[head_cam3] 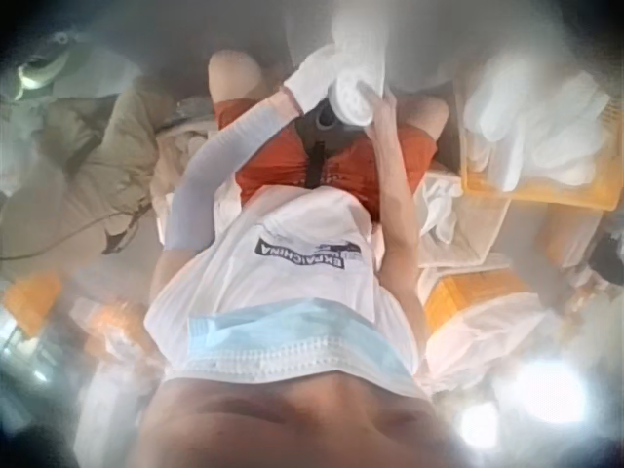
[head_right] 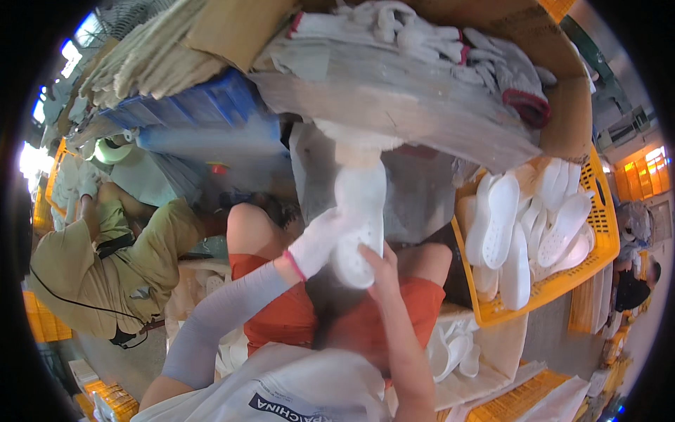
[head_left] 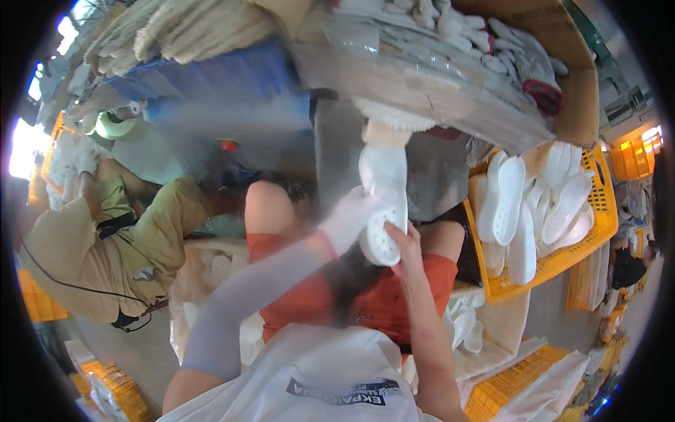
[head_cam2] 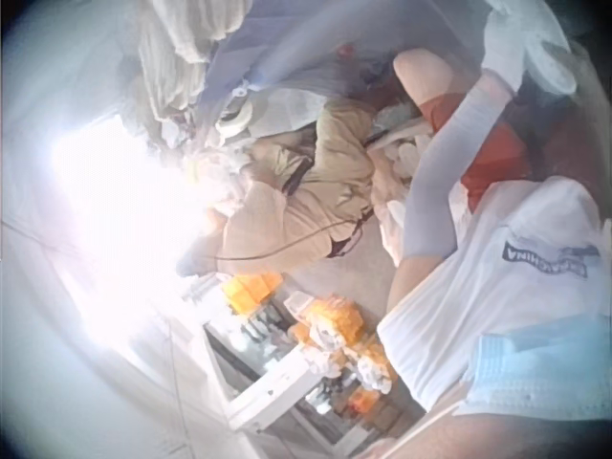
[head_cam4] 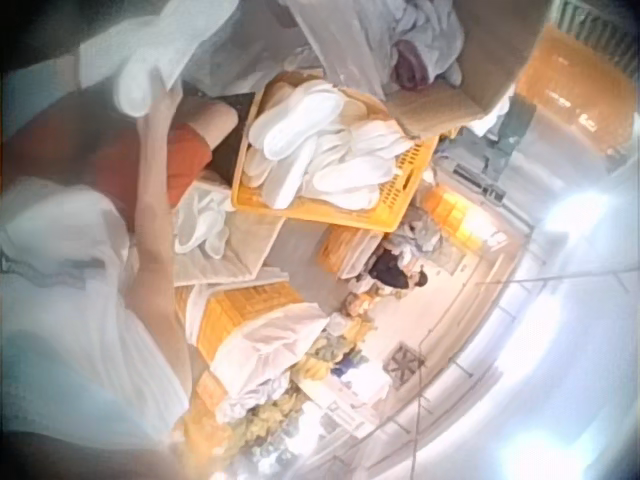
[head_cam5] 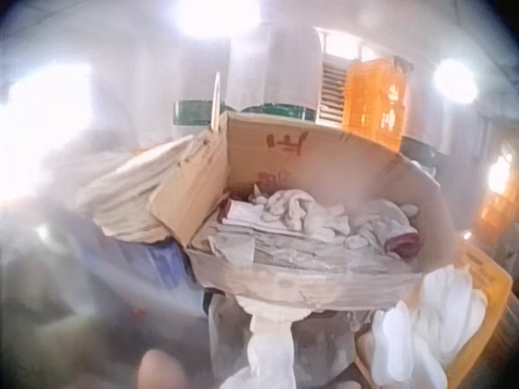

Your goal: The person repeatedly presses white shoe sole blanks against a rotating grinding wheel to smooth their surfaces. They handle the blanks one at a time, turning them over to grind different sides, then place them into a yellow basket beside them.

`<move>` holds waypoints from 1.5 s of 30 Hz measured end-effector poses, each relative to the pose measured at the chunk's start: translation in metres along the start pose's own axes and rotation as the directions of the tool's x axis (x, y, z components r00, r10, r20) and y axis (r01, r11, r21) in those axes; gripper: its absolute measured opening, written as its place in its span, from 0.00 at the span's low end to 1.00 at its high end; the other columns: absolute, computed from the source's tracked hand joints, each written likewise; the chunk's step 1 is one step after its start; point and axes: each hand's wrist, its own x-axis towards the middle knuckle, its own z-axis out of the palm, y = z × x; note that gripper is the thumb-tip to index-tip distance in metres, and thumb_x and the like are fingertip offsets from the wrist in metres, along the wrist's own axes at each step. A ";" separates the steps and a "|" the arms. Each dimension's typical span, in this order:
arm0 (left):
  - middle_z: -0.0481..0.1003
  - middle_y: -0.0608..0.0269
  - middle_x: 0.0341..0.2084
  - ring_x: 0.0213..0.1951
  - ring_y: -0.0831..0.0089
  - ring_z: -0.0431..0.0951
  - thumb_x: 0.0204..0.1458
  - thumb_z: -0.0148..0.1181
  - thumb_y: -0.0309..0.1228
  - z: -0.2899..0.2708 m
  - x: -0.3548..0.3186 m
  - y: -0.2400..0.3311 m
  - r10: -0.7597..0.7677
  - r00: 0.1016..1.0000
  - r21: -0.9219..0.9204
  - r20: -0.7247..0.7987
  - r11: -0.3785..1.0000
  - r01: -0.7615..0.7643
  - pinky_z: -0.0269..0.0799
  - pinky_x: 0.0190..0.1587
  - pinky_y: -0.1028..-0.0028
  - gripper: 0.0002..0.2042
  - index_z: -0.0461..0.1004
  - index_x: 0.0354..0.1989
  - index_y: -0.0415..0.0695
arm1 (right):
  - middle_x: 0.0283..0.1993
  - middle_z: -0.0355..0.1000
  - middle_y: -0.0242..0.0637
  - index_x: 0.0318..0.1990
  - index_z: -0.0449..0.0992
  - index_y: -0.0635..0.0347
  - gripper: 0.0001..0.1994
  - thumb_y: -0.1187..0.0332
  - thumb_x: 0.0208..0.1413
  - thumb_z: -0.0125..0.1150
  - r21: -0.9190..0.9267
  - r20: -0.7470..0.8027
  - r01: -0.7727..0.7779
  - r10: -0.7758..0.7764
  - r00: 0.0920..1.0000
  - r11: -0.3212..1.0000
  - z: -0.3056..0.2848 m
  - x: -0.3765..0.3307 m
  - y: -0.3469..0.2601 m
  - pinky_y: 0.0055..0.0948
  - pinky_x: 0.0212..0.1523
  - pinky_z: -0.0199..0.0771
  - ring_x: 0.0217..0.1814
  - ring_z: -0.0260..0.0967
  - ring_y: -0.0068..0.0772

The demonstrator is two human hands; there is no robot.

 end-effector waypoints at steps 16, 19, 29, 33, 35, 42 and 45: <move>0.77 0.49 0.57 0.58 0.54 0.77 0.65 0.53 0.45 -0.027 0.247 -0.062 0.461 0.849 0.859 0.258 0.293 -0.420 0.75 0.57 0.62 0.23 0.75 0.60 0.43 | 0.53 0.76 0.52 0.62 0.69 0.75 0.29 0.68 0.54 0.63 -0.710 -0.148 0.360 -0.629 0.763 0.605 0.011 0.071 -0.098 0.34 0.45 0.83 0.53 0.79 0.42; 0.77 0.48 0.57 0.57 0.51 0.78 0.65 0.53 0.50 -0.054 0.193 -0.019 0.212 0.977 0.868 0.025 0.481 -0.127 0.75 0.57 0.61 0.24 0.76 0.59 0.45 | 0.42 0.80 0.59 0.52 0.72 0.75 0.24 0.62 0.57 0.64 -0.730 -0.110 0.271 -0.499 0.860 0.628 0.010 0.097 -0.101 0.43 0.54 0.78 0.53 0.80 0.54; 0.79 0.65 0.37 0.36 0.73 0.79 0.63 0.62 0.33 0.049 0.145 -0.030 0.206 0.968 -0.373 -0.142 0.895 -0.245 0.76 0.41 0.69 0.08 0.77 0.42 0.41 | 0.55 0.76 0.63 0.65 0.65 0.69 0.31 0.63 0.56 0.62 -0.894 0.013 0.229 -0.489 0.872 0.385 -0.006 0.058 -0.119 0.45 0.58 0.75 0.59 0.75 0.61; 0.81 0.63 0.36 0.34 0.70 0.80 0.63 0.59 0.33 0.067 0.174 -0.040 0.115 0.982 -0.707 -0.151 0.682 -0.189 0.77 0.38 0.66 0.09 0.78 0.39 0.40 | 0.51 0.79 0.60 0.73 0.56 0.65 0.35 0.68 0.58 0.60 -0.972 0.001 0.154 -0.650 0.760 0.178 -0.009 -0.007 -0.096 0.47 0.54 0.78 0.52 0.79 0.60; 0.82 0.63 0.34 0.35 0.68 0.81 0.64 0.58 0.35 0.062 0.186 -0.044 0.437 0.871 0.377 -0.222 0.863 -0.337 0.78 0.40 0.66 0.11 0.80 0.40 0.40 | 0.50 0.79 0.59 0.72 0.58 0.65 0.31 0.70 0.62 0.54 -0.935 -0.035 0.224 -0.702 0.711 0.274 -0.004 -0.008 -0.082 0.45 0.51 0.80 0.48 0.81 0.59; 0.83 0.53 0.48 0.49 0.54 0.83 0.59 0.56 0.56 -0.042 0.209 -0.046 0.475 0.873 0.665 0.106 0.619 -0.418 0.78 0.51 0.62 0.27 0.80 0.56 0.47 | 0.46 0.79 0.54 0.62 0.72 0.71 0.21 0.74 0.62 0.49 -0.694 -0.030 0.460 -0.662 0.749 0.553 0.011 0.049 -0.090 0.37 0.40 0.84 0.40 0.84 0.44; 0.84 0.48 0.44 0.48 0.51 0.84 0.58 0.55 0.62 -0.075 0.187 -0.023 0.346 0.934 0.828 -0.084 0.546 -0.128 0.76 0.52 0.59 0.31 0.81 0.54 0.48 | 0.49 0.78 0.49 0.59 0.72 0.76 0.19 0.76 0.63 0.46 -0.668 -0.012 0.370 -0.506 0.862 0.645 0.010 0.066 -0.109 0.31 0.32 0.89 0.35 0.82 0.37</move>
